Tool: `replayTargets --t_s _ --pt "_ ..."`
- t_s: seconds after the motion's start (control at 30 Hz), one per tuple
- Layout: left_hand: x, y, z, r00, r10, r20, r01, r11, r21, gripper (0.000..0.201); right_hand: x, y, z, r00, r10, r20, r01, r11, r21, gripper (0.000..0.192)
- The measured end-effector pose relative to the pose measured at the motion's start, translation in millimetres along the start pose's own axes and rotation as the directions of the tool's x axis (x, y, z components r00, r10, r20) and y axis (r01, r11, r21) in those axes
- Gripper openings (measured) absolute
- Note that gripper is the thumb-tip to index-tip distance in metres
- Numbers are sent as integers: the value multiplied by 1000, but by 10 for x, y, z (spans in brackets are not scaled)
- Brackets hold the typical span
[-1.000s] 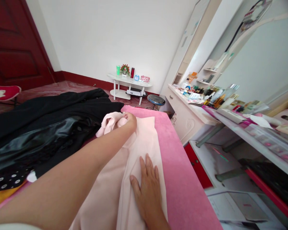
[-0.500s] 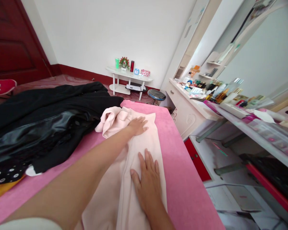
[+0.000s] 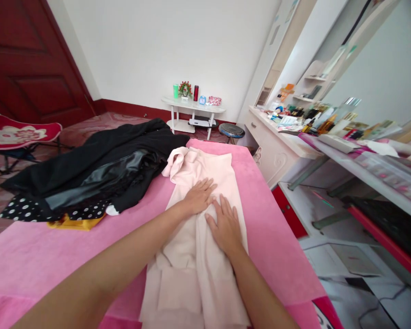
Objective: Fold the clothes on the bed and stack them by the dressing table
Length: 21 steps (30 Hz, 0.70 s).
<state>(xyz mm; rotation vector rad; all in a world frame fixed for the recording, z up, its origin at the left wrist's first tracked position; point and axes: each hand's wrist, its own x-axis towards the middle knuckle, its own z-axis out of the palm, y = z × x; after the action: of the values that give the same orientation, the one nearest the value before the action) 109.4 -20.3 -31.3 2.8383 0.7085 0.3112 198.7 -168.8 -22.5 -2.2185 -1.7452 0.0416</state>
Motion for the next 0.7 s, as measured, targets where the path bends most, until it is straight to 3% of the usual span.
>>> replayTargets --t_s 0.17,0.3,0.43,0.53,0.6,0.7 --pt "-769 190 -86 1000 -19 16 19 1000 -10 58 -51 -46 -11 1000 -7 25 7 1000 -19 55" --pt "-1249 335 -180 998 -4 65 6 1000 -30 60 -228 -94 -88 993 -26 114 22 999 43 59" --pt "-1640 449 -294 992 32 125 -18 993 -118 59 -683 -82 -293 972 -130 198 76 962 261 57" --pt "-1852 515 -374 987 54 154 -22 979 -205 55 -1127 -92 -492 975 -163 151 80 893 442 48" --pt "-1948 544 -424 981 94 173 -48 966 -253 57 -1394 -143 -588 974 -194 113 124 883 452 52" --pt "-2039 572 -489 966 177 190 -118 951 -286 75 -1662 -260 -607 961 -260 94 215 916 339 75"
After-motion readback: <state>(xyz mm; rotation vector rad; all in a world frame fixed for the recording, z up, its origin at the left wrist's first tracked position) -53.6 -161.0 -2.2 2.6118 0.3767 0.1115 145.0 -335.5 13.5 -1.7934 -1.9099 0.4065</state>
